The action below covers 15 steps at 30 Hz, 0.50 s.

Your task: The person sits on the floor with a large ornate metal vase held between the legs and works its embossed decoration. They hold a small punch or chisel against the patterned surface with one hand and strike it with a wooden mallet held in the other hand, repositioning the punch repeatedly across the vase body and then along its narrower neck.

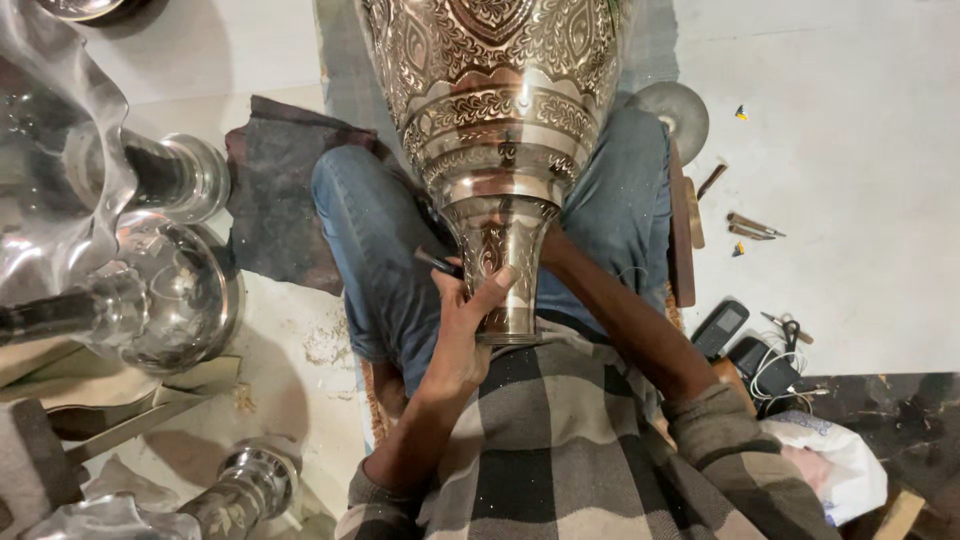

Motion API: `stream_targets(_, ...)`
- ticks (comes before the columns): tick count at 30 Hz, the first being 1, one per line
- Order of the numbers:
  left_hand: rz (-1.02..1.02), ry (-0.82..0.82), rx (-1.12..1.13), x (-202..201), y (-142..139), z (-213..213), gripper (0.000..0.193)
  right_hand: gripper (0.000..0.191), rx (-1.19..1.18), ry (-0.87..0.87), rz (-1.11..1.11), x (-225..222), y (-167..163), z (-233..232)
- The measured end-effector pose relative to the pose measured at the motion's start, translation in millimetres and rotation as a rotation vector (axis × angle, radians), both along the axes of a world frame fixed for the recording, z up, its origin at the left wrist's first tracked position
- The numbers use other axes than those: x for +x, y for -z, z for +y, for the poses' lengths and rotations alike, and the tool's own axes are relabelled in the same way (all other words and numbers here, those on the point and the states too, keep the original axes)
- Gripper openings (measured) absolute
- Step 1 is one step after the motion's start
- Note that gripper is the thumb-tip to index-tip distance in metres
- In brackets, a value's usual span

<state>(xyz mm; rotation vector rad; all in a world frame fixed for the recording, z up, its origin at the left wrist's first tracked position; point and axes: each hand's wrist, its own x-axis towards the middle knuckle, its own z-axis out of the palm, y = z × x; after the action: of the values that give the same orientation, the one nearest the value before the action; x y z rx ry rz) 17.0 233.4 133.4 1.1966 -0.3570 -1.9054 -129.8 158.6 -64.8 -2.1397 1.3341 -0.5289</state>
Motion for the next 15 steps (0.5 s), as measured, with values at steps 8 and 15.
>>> stream_targets(8,0.085,-0.022,-0.06,6,-10,-6,0.048,0.08,0.273,0.058,-0.633,-1,2,-32)
stream_targets(15,0.223,0.081,-0.031,12,-34,-19,0.036,0.095,0.19,0.189,-0.71,-29,-7,-21)
